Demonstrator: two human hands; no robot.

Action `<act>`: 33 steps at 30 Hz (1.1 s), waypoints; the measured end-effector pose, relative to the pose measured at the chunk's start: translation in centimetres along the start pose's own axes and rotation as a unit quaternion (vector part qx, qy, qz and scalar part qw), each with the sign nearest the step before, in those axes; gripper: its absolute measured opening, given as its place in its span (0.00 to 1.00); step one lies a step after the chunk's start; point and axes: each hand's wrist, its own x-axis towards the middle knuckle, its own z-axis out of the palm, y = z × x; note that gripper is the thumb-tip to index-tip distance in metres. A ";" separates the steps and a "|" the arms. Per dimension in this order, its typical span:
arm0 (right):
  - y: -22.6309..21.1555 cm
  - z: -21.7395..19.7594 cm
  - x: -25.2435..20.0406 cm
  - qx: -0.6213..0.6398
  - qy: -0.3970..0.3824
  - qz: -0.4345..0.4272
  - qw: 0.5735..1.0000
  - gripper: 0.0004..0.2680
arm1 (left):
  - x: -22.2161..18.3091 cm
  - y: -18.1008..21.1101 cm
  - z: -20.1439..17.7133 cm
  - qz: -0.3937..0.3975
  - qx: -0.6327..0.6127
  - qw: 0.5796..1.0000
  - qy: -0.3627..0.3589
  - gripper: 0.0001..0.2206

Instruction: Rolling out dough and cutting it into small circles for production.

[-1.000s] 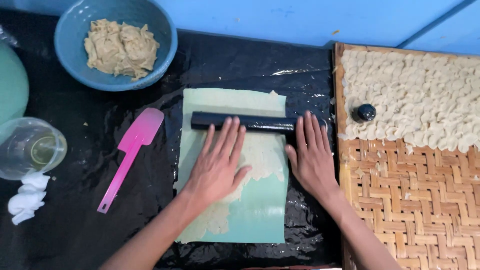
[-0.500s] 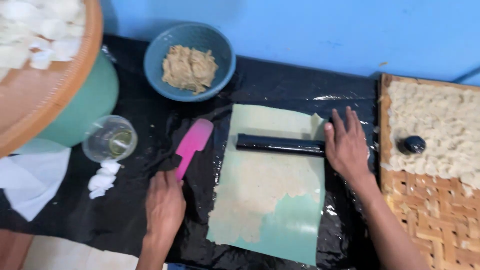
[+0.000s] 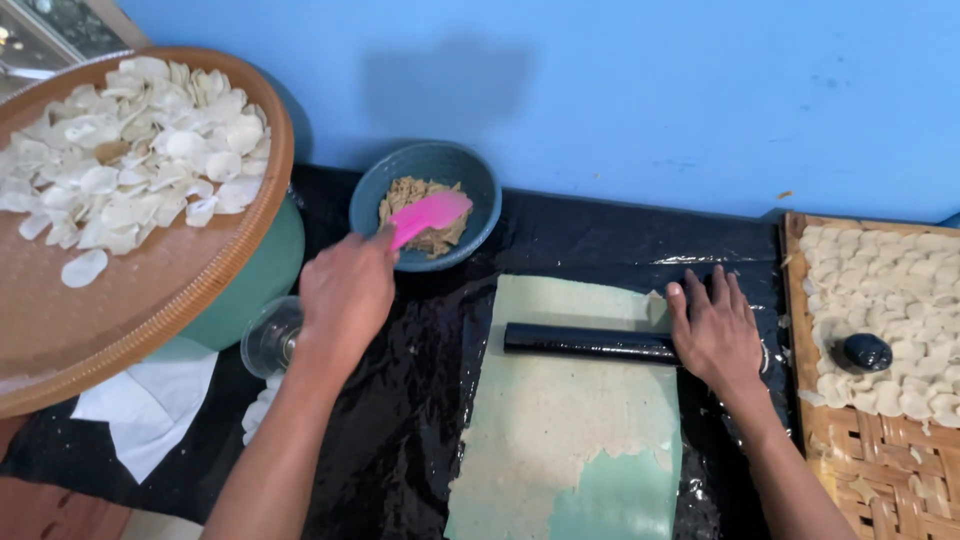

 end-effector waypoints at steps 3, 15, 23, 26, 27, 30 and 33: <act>-0.2 0.0 0.1 0.002 -0.005 0.017 1.000 0.26 | 6.8 -0.4 3.9 -0.012 0.117 0.990 -0.072 0.09; -0.7 -0.3 0.0 -0.005 0.001 0.018 1.000 0.26 | 19.5 4.0 6.1 0.058 0.254 0.954 -0.150 0.08; -1.4 -1.1 0.0 -0.014 -0.024 0.031 0.999 0.26 | 24.4 3.2 6.7 0.004 0.252 0.941 -0.224 0.12; -1.6 -1.2 0.0 -0.017 -0.030 0.036 0.999 0.26 | 23.9 1.5 5.4 -0.044 0.223 0.935 -0.273 0.17; -1.7 -1.3 0.0 -0.017 -0.029 0.038 0.999 0.26 | 23.6 0.9 4.9 -0.065 0.203 0.936 -0.278 0.19; -1.6 -1.4 0.0 -0.021 -0.039 0.037 0.998 0.26 | 22.7 -4.0 7.0 -0.078 0.131 0.945 -0.289 0.20; -1.6 -1.4 0.0 -0.016 -0.032 0.031 0.999 0.26 | 22.1 -9.8 12.2 -0.133 -0.002 0.939 -0.318 0.24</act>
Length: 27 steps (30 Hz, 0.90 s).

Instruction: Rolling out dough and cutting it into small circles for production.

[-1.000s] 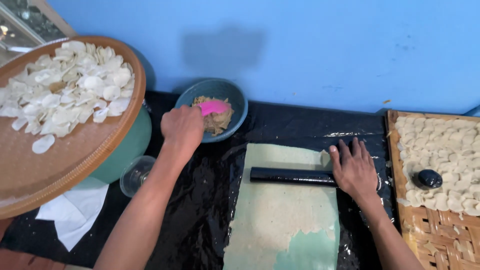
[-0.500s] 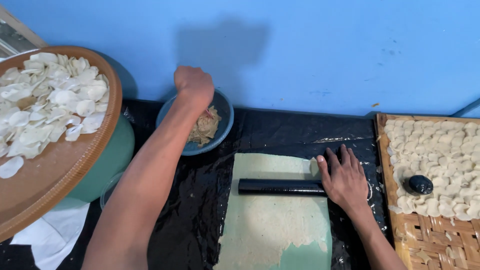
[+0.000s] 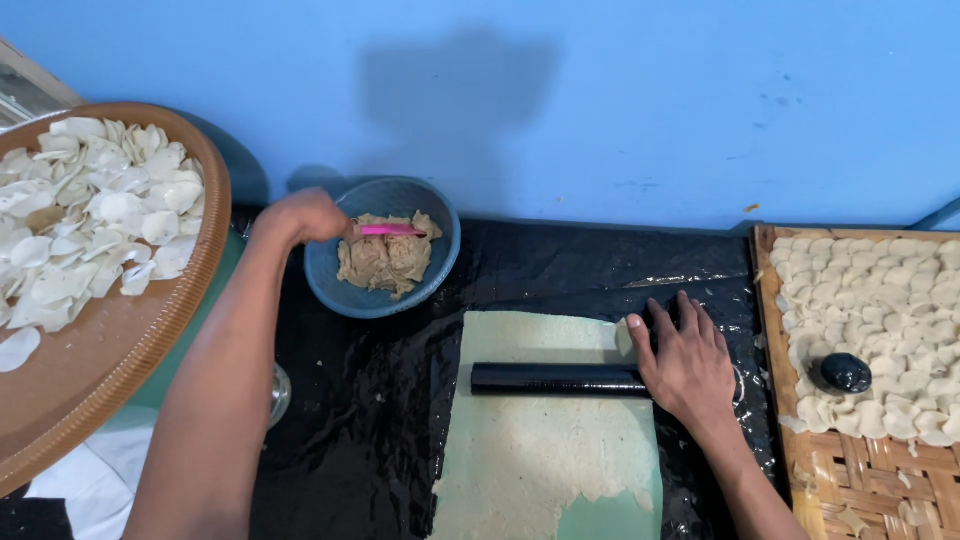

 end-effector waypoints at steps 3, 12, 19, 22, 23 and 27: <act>0.0 0.1 0.0 0.001 0.005 -0.003 1.000 0.27 | 1.2 -2.8 2.7 -0.033 -0.165 0.984 -0.050 0.27; 0.0 0.3 -0.3 0.001 0.014 0.009 1.000 0.26 | -11.9 4.8 0.5 0.114 0.165 0.945 0.260 0.07; -0.2 0.2 -0.2 0.008 0.018 0.014 1.000 0.26 | -14.7 7.2 -0.2 0.115 0.192 0.932 0.286 0.07; 0.0 0.3 -0.3 0.006 0.020 0.010 1.000 0.25 | -15.7 7.5 -0.8 0.085 0.145 0.959 0.230 0.08; 0.0 0.3 -0.3 0.007 0.022 0.006 1.000 0.25 | -15.6 7.4 -0.8 0.062 0.125 0.969 0.204 0.09; -0.2 0.0 -0.1 0.005 0.014 0.008 1.000 0.25 | -14.0 6.1 -0.2 0.036 0.111 0.973 0.198 0.09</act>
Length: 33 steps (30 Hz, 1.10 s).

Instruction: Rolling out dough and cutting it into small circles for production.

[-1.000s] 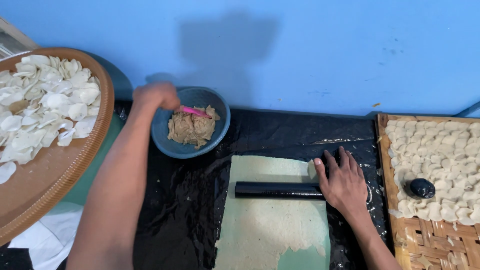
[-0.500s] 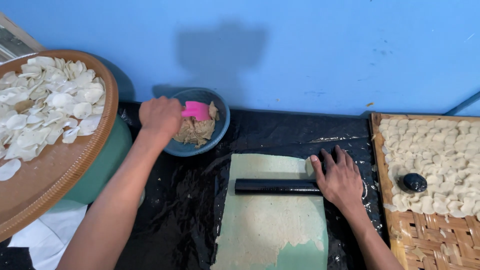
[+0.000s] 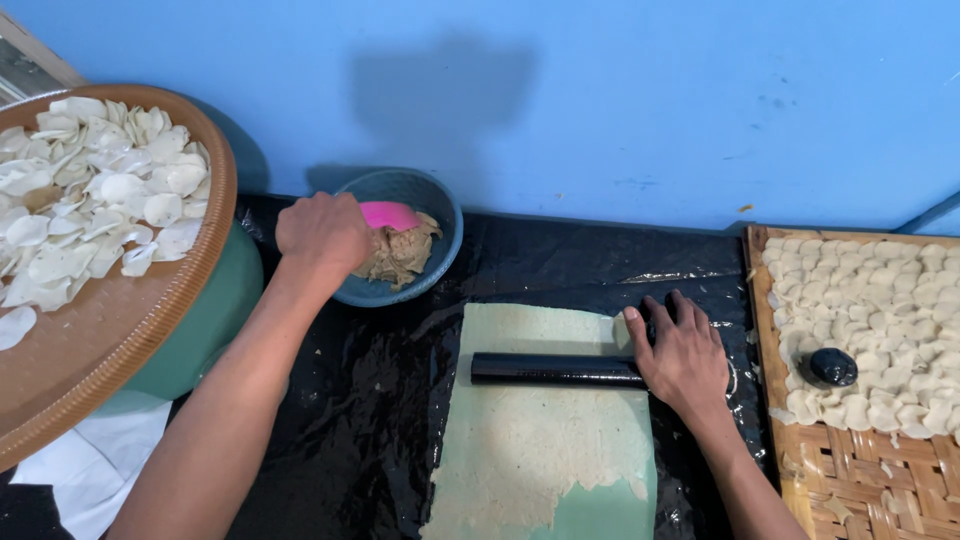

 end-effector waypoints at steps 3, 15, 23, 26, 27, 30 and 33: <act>-0.1 -0.1 0.0 0.003 0.000 0.001 1.000 0.25 | -0.2 -0.2 -0.6 0.025 0.023 0.999 0.023 0.09; -0.1 0.0 0.0 0.000 0.004 -0.008 1.000 0.24 | 4.0 2.7 0.0 0.116 0.126 0.985 0.029 0.08; -0.3 -0.2 -0.1 -0.001 0.003 -0.004 1.000 0.24 | 8.8 1.8 -1.4 0.057 0.120 0.984 -0.117 0.13; -0.2 -0.2 -0.1 0.002 0.007 -0.004 1.000 0.24 | 12.4 -3.1 4.3 0.045 0.035 0.983 -0.177 0.19; -0.3 -0.2 -0.1 0.004 0.009 -0.005 1.000 0.24 | 14.1 -5.2 7.0 0.059 -0.010 0.977 -0.207 0.23; 0.0 0.1 0.0 0.003 0.013 -0.012 1.000 0.24 | 12.7 -7.2 10.6 0.093 0.003 0.985 -0.146 0.23; -0.2 -0.1 -0.1 0.007 0.025 -0.014 1.000 0.24 | 3.3 -3.8 4.2 0.002 -0.093 0.995 -0.043 0.15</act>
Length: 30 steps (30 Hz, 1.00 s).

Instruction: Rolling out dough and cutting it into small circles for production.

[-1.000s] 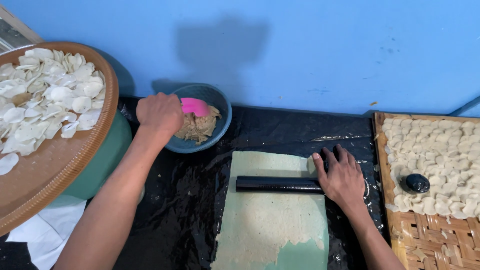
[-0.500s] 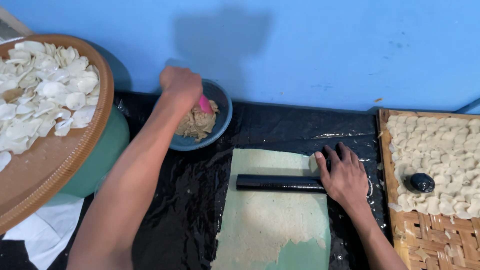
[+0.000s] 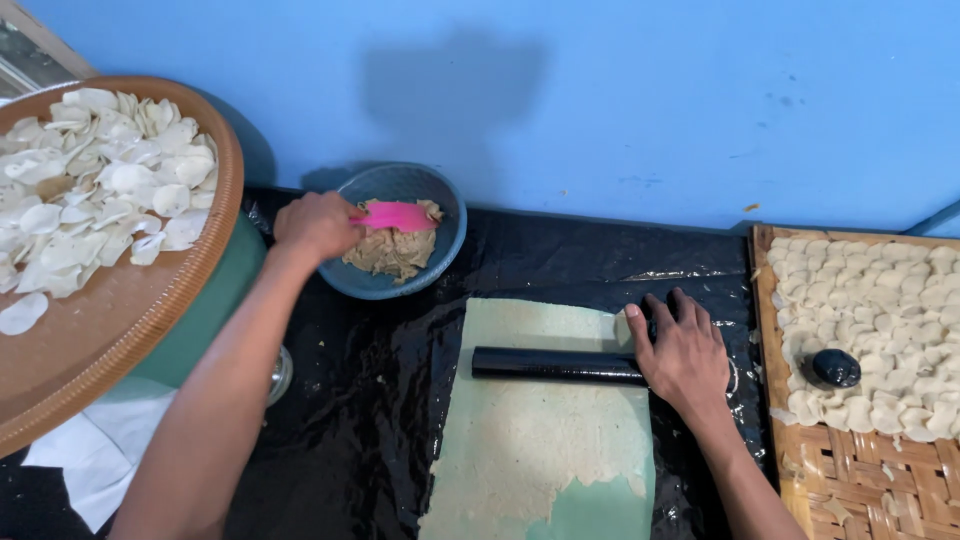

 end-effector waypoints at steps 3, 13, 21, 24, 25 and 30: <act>0.1 0.2 -0.2 0.000 0.010 -0.004 1.000 0.24 | -2.8 0.1 1.5 0.062 0.081 0.990 0.095 0.13; 0.0 -0.1 -0.3 -0.001 0.003 0.007 1.000 0.24 | -5.6 -2.2 5.3 0.139 -0.127 0.963 0.194 0.16; 0.7 0.7 1.1 0.020 -0.017 0.021 0.999 0.26 | -15.2 1.8 5.3 0.269 -0.254 0.897 0.240 0.15; 0.8 1.0 2.2 0.033 -0.022 0.012 0.999 0.27 | -21.0 6.0 4.7 0.242 -0.295 0.919 0.098 0.16; 0.7 0.9 1.9 0.026 -0.032 0.028 0.999 0.27 | -22.3 6.7 5.6 0.248 -0.300 0.918 0.080 0.16; 0.3 0.9 2.9 0.033 -0.062 0.039 0.997 0.28 | -26.1 9.2 8.9 0.241 -0.297 0.924 -0.011 0.14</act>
